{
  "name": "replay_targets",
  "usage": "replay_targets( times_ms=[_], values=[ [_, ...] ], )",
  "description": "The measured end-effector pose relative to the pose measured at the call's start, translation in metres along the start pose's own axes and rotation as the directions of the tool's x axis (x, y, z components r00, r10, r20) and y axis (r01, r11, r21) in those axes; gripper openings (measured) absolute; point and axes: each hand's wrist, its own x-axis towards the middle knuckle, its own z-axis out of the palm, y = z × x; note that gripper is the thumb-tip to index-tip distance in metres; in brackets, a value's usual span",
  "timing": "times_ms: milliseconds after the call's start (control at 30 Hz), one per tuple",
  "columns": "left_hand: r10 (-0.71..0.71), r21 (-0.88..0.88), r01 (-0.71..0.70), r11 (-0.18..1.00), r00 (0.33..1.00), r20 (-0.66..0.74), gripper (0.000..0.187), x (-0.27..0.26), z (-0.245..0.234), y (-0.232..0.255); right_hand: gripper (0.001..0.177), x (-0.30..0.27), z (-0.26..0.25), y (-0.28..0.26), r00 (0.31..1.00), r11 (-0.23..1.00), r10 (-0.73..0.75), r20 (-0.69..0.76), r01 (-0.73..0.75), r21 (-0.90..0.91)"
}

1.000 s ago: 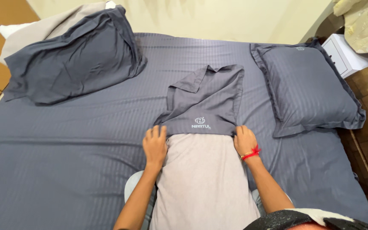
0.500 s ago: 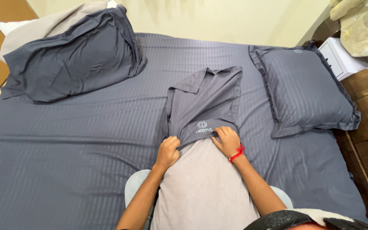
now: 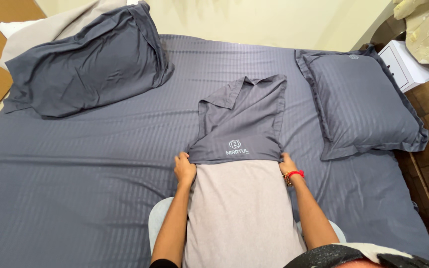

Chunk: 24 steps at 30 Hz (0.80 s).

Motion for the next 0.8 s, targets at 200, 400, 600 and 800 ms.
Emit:
replay_targets(
  times_ms=[200, 400, 600, 800],
  values=[
    [-0.384, -0.418, 0.557, 0.717, 0.817, 0.430, 0.047, 0.016, 0.038, -0.029, 0.056, -0.010, 0.002, 0.006, 0.914, 0.984, 0.109, 0.391, -0.155, 0.088],
    [-0.350, -0.282, 0.400, 0.872, 0.913, 0.211, 0.039, 0.009, 0.023, -0.031, 0.037, -0.026, -0.023, 0.023, 0.765, 0.917, 0.397, 0.507, -0.300, -0.264],
    [0.022, 0.017, -0.022, 1.000, 1.000, -0.001, 0.044, -0.021, -0.047, 0.030, 0.027, -0.047, -0.041, 0.004, 0.996, 0.817, -0.088, -0.019, 0.061, -0.574],
    [0.644, 0.334, -0.558, 0.760, 0.716, -0.269, 0.025, -0.027, -0.083, 0.083, 0.019, -0.091, -0.062, -0.048, 0.902, 0.832, -0.336, -0.270, 0.150, -0.534]
  ],
)
